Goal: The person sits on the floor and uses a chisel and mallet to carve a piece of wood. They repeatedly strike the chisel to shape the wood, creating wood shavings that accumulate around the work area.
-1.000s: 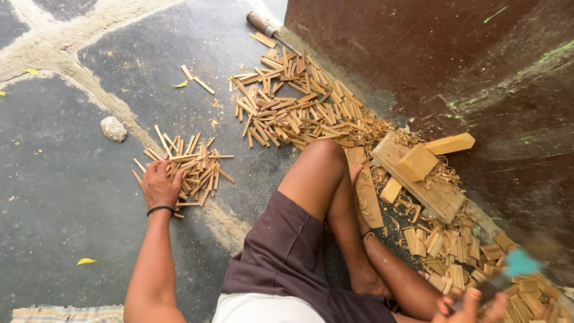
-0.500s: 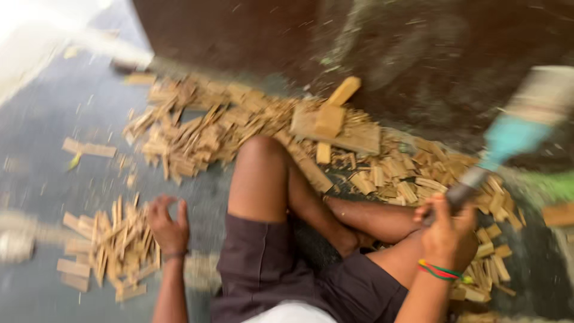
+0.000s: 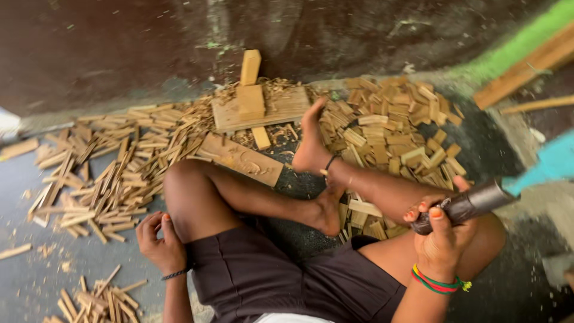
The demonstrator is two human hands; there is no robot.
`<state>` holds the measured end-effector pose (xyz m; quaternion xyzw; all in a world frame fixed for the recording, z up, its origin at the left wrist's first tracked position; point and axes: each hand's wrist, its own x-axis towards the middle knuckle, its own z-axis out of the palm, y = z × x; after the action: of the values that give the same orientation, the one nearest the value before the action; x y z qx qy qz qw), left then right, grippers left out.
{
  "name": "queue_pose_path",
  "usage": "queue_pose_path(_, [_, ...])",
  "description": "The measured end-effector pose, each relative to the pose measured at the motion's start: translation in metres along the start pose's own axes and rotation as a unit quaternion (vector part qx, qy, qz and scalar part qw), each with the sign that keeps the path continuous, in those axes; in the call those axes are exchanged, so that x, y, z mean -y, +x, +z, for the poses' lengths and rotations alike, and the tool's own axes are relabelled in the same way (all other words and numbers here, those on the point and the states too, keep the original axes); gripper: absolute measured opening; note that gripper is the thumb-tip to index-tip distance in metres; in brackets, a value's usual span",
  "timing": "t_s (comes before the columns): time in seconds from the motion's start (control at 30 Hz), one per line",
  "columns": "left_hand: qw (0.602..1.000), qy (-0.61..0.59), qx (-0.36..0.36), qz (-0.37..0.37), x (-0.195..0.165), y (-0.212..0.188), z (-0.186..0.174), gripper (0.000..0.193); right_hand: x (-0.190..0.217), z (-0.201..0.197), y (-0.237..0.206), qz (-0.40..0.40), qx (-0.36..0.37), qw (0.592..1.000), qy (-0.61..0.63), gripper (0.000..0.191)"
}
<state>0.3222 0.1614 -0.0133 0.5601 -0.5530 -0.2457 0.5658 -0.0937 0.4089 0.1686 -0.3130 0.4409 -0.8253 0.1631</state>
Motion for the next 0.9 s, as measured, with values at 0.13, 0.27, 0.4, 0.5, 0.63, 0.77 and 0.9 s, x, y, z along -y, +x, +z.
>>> queue_pose_path(0.13, [0.995,0.006,0.055,0.087,-0.033,0.014,0.032,0.009,-0.013,-0.013,-0.015,0.048,-0.085,0.993,-0.064,0.059])
queue_pose_path(0.27, [0.990,0.030,0.076,0.119,-0.069,0.026,0.048,0.010,-0.033,-0.028,-0.023,0.061,-0.101,0.986,-0.115,0.052])
queue_pose_path(0.4, [0.981,0.032,0.109,0.155,-0.088,0.041,0.082,0.012,-0.058,-0.036,-0.019,0.103,-0.118,0.980,-0.122,0.051])
queue_pose_path(0.5, [0.968,0.063,0.141,0.200,-0.087,0.056,0.131,0.015,-0.092,-0.055,-0.015,0.160,-0.122,0.967,-0.154,0.052])
queue_pose_path(0.63, [0.928,0.146,0.208,0.272,-0.067,0.079,0.189,0.042,-0.156,-0.084,-0.027,0.249,-0.126,0.950,-0.143,0.061])
queue_pose_path(0.77, [0.903,0.206,0.244,0.288,-0.039,0.105,0.246,0.053,-0.161,-0.043,-0.039,0.310,-0.102,0.937,-0.124,0.062])
queue_pose_path(0.9, [0.886,0.225,0.234,0.330,-0.015,0.121,0.301,0.050,-0.173,0.074,0.102,0.317,-0.127,0.914,-0.220,0.072])
